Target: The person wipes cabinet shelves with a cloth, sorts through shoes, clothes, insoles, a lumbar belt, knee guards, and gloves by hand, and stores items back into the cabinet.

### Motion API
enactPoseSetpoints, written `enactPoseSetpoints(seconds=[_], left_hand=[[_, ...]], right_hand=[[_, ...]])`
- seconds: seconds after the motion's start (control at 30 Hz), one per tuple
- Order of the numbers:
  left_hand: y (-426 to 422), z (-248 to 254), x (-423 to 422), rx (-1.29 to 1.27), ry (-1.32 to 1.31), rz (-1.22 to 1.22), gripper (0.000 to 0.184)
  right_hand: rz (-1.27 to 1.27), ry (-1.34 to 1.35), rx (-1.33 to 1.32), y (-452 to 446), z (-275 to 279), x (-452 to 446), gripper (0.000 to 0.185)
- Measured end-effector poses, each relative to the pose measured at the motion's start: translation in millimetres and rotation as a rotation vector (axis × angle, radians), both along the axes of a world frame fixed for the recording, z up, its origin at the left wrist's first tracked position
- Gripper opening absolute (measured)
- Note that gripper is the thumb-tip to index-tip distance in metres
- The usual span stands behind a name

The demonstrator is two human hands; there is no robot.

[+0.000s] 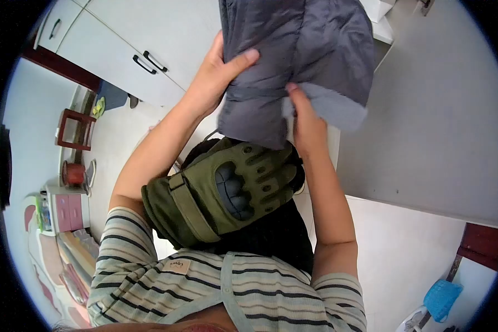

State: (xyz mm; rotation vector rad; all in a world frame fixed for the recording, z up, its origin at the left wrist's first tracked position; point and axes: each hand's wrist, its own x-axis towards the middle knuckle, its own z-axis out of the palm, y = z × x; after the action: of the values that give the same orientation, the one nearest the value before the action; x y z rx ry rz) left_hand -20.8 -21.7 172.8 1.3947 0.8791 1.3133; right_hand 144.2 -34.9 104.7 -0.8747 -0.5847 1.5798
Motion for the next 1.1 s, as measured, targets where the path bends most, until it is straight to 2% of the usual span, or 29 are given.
enactPoseSetpoints(seconds=[0.03,0.07,0.1,0.13,0.17,0.23,0.27,0.3,0.33,0.37,0.43,0.47,0.5,0.57,0.6,0.67,0.7,0.77,0.83,0.9,0.97,1.0,1.03,1.07,1.1], left_hand=[[-1,-8,-5,-0.008,-0.006,0.003,0.058],[-5,-14,-8,-0.101,0.132,-0.068,0.065],[-11,-20,-4,-0.194,0.271,-0.145,0.071],[-17,-23,-4,-0.284,0.268,-0.291,0.081],[-22,-30,-3,-0.291,0.260,-0.290,0.081],[-28,-50,-7,-0.203,0.437,-0.451,0.063],[-27,-56,-10,-0.203,0.433,-0.448,0.063],[-24,-61,-15,-0.279,0.434,-0.504,0.048],[-22,-64,-21,-0.354,0.435,-0.560,0.034],[-19,-64,-26,-0.353,0.434,-0.558,0.034],[-15,-63,-34,-0.323,0.460,-0.288,0.018],[-18,-58,-32,-0.245,0.413,-0.132,0.020],[-19,-51,-33,-0.245,0.413,-0.131,0.020],[-18,-33,-37,-0.227,0.164,0.065,0.022],[-18,-24,-40,-0.226,0.164,0.066,0.022],[-19,-7,-46,-0.217,0.032,0.053,0.023],[-18,-2,-47,-0.217,0.033,0.060,0.023],[-18,4,-48,-0.187,-0.047,0.079,0.023],[-15,6,-40,-0.170,-0.075,0.049,0.024],[-9,5,-19,-0.048,0.023,-0.001,0.025],[-6,0,2,0.068,0.246,-0.037,0.027],[1,-11,11,0.241,0.336,-0.079,0.031],[5,-22,17,0.239,0.337,-0.080,0.031],[6,-26,23,0.427,0.556,-0.034,0.034],[8,-30,25,0.617,0.776,0.012,0.038]], right_hand=[[-0.072,-0.054,-0.074,4,-2,4,0.046],[-0.160,-0.209,-0.016,6,5,6,0.045],[-0.160,-0.214,-0.025,6,8,14,0.045],[-0.242,-0.233,0.076,9,11,17,0.046],[-0.322,-0.250,0.180,13,13,19,0.047],[-0.366,-0.280,0.196,17,18,24,0.044],[-0.392,-0.223,0.182,18,23,26,0.044],[-0.417,-0.165,0.167,18,26,28,0.044],[-0.431,-0.131,0.261,22,20,33,0.043],[-0.429,-0.132,0.262,25,20,37,0.043],[-0.482,-0.104,0.304,29,21,43,0.043],[-0.480,-0.133,0.220,28,21,46,0.045],[-0.480,-0.133,0.220,29,17,51,0.045],[-0.493,-0.481,0.351,32,2,57,0.047],[-0.492,-0.480,0.352,31,-1,57,0.047],[-0.495,-0.696,0.357,28,-7,55,0.050],[-0.488,-0.693,0.358,29,-12,56,0.050],[-0.458,-1.022,0.437,31,-20,57,0.037],[-0.386,-1.077,0.432,29,-26,48,0.038],[-0.317,-1.137,0.426,28,-38,38,0.039],[-0.087,-1.324,0.494,29,-56,29,0.050],[-0.087,-1.324,0.492,20,-46,19,0.050],[-0.028,-0.993,0.380,6,-34,7,0.045],[0.027,-0.661,0.267,-1,-27,0,0.040],[0.026,-0.660,0.265,1,-35,1,0.040]])
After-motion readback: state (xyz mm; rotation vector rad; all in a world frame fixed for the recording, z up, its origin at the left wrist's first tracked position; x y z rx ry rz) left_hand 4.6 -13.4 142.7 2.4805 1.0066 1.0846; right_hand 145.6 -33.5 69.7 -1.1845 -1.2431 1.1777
